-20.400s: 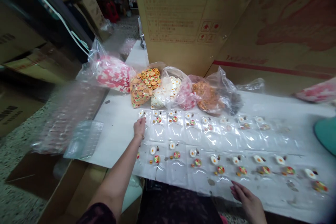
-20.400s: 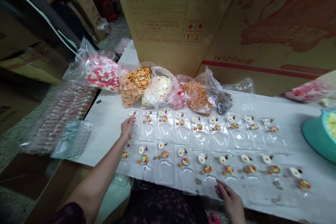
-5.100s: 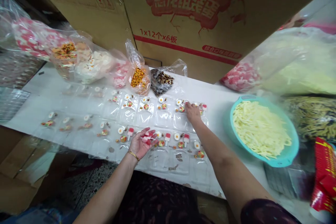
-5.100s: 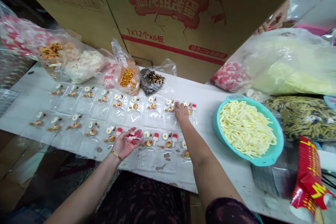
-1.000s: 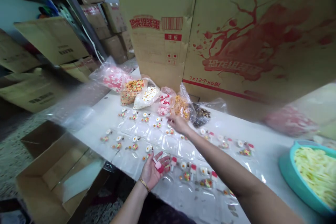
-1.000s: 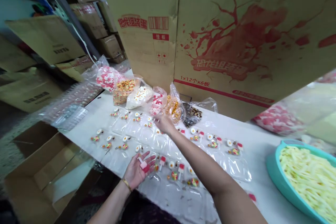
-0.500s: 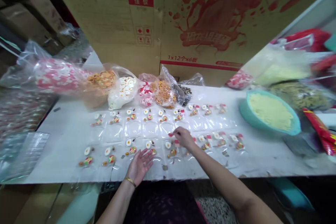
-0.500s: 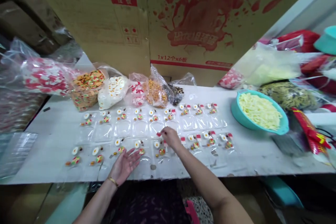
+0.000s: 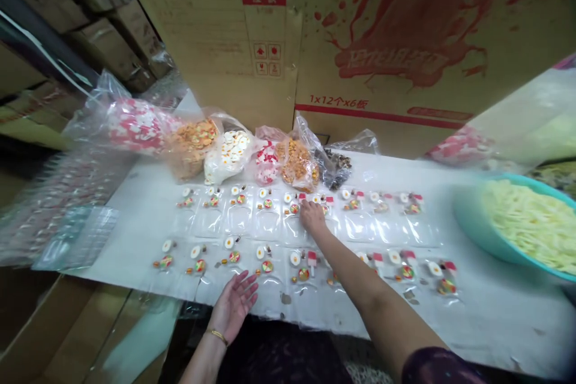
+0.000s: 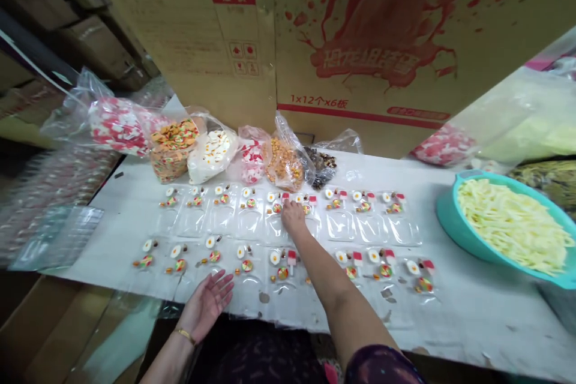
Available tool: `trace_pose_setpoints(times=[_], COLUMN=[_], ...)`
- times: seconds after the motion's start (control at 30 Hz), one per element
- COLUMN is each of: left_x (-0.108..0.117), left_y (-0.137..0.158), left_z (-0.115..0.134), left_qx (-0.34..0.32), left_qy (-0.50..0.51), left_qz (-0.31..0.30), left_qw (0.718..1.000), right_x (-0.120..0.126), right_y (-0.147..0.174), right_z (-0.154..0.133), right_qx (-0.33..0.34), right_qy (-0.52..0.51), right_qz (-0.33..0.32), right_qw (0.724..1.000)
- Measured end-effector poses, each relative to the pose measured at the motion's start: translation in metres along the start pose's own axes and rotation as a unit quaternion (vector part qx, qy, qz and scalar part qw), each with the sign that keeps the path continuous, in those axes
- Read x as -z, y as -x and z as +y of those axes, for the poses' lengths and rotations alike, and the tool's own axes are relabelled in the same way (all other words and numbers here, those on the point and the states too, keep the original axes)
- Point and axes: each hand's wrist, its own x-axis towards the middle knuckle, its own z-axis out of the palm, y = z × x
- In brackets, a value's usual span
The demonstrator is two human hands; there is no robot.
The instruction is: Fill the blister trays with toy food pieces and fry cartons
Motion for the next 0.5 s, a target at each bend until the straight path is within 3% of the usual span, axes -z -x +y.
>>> trace_pose_setpoints(times=[0.13, 0.27, 0.4, 0.5], left_x=[-0.007, -0.007, 0.004, 0.017], left_y=[-0.001, -0.007, -0.014, -0.018], left_z=[-0.006, -0.002, 0.021, 0.046], left_qx=[0.008, 0.014, 0.011, 0.013], left_qy=[0.014, 0.015, 0.012, 0.013], left_qz=[-0.015, -0.019, -0.013, -0.027], left_qw=[1.0, 1.0, 1.0, 0.999], right_x=[0.005, 0.041, 0.092, 0.114], right_y=[0.01, -0.003, -0.054, -0.114], right_z=[0.005, -0.008, -0.04, -0.059], right_qx=[0.019, 0.063, 0.087, 0.068], right_qy=[-0.006, -0.123, -0.269, -0.305], right_qz=[-0.01, 0.087, 0.209, 0.204], right_qw=[1.0, 0.987, 0.936, 0.928])
